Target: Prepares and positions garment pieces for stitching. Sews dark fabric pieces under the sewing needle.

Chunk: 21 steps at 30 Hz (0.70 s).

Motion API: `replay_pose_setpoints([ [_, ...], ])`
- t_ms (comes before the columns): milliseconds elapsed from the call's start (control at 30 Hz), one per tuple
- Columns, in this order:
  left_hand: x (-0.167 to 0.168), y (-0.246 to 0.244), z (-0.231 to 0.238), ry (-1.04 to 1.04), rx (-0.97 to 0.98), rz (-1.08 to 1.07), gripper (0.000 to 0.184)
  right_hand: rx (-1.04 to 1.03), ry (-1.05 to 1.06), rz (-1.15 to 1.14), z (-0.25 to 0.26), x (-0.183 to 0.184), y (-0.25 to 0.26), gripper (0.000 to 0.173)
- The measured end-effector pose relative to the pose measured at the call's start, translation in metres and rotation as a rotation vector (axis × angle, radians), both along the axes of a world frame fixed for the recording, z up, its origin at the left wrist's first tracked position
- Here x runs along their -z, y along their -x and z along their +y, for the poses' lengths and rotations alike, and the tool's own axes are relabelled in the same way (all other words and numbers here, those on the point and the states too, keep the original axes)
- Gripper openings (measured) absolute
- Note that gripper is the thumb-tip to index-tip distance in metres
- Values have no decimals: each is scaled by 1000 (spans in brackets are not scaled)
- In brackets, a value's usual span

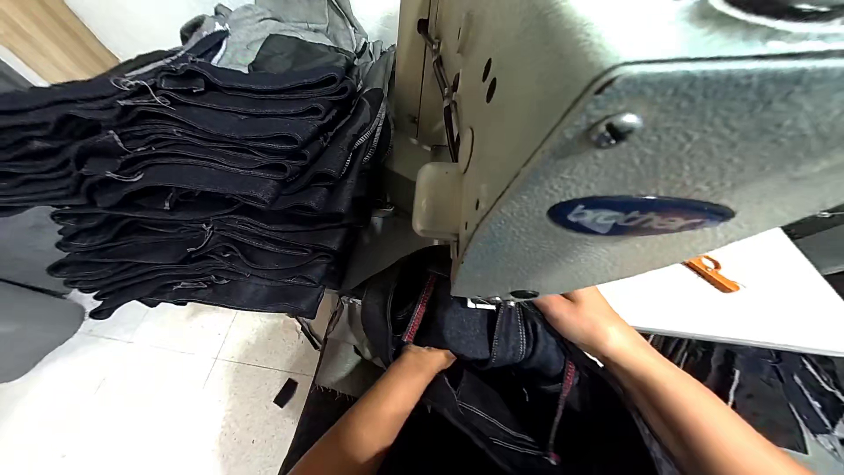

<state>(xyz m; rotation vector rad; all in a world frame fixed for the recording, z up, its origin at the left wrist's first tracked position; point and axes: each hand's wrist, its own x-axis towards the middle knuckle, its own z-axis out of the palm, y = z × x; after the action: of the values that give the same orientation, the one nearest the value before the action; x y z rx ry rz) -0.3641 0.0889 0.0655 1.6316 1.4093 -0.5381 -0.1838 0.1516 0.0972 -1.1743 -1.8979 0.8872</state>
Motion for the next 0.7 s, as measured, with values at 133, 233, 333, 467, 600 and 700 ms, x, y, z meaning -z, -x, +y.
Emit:
replay_pose_setpoints([
  [133,7,34,-62,-562,60,-160,44,-2,-79,-22,-2,5,-8,18],
  [233,-8,50,-110,-794,248,-414,34,53,-151,-68,0,21,-7,18],
  [333,-32,51,-103,-574,326,-386,41,-28,35,91,-5,16,-12,23],
  [467,-36,47,-94,-427,356,-350,47,-592,358,360,1,4,-48,33],
  [600,-31,49,-100,-426,324,-310,48,-867,391,281,13,9,-60,61],
  [700,-37,57,-101,-409,99,-196,67,-784,368,180,9,3,-57,47],
])
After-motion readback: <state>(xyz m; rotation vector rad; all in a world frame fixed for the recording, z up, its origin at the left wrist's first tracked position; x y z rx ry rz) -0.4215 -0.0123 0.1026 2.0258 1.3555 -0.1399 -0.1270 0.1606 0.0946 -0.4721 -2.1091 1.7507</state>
